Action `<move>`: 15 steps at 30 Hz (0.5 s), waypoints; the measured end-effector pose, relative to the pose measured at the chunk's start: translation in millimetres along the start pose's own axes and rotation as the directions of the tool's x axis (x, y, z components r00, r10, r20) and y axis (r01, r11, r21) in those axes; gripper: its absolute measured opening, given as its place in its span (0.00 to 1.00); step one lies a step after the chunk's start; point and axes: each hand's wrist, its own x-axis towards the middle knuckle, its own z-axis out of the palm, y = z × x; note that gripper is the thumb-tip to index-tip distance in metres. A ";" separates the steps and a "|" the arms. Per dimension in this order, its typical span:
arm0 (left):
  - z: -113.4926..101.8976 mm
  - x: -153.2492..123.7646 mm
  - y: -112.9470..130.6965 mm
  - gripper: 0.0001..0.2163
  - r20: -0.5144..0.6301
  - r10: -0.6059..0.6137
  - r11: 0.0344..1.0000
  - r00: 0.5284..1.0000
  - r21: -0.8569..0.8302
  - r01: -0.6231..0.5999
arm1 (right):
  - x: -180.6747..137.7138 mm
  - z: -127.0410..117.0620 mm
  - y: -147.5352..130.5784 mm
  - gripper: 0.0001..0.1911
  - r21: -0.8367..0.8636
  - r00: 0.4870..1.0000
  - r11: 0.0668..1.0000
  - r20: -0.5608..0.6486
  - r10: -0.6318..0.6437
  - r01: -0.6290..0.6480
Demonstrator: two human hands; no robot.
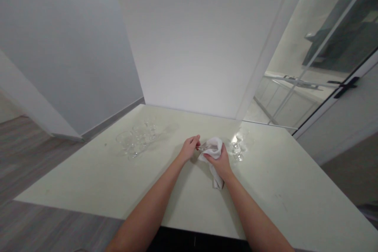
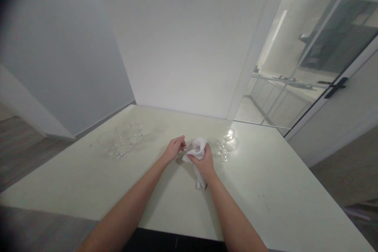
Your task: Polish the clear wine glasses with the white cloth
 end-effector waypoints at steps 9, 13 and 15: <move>-6.2 -24.9 15.3 0.16 0.182 0.610 0.725 0.771 0.264 -0.636 | 8.3 -0.4 12.5 0.23 0.370 0.868 0.785 0.206 0.452 -0.497; -3.0 -17.8 10.8 0.18 0.110 0.439 0.832 0.892 0.326 -0.449 | 4.7 -3.6 9.8 0.25 0.236 0.951 0.926 0.166 0.261 -0.295; -0.4 -10.7 6.0 0.22 0.021 0.227 0.939 0.974 0.261 -0.225 | 2.4 -5.4 7.5 0.30 0.077 0.981 0.987 0.145 0.126 -0.138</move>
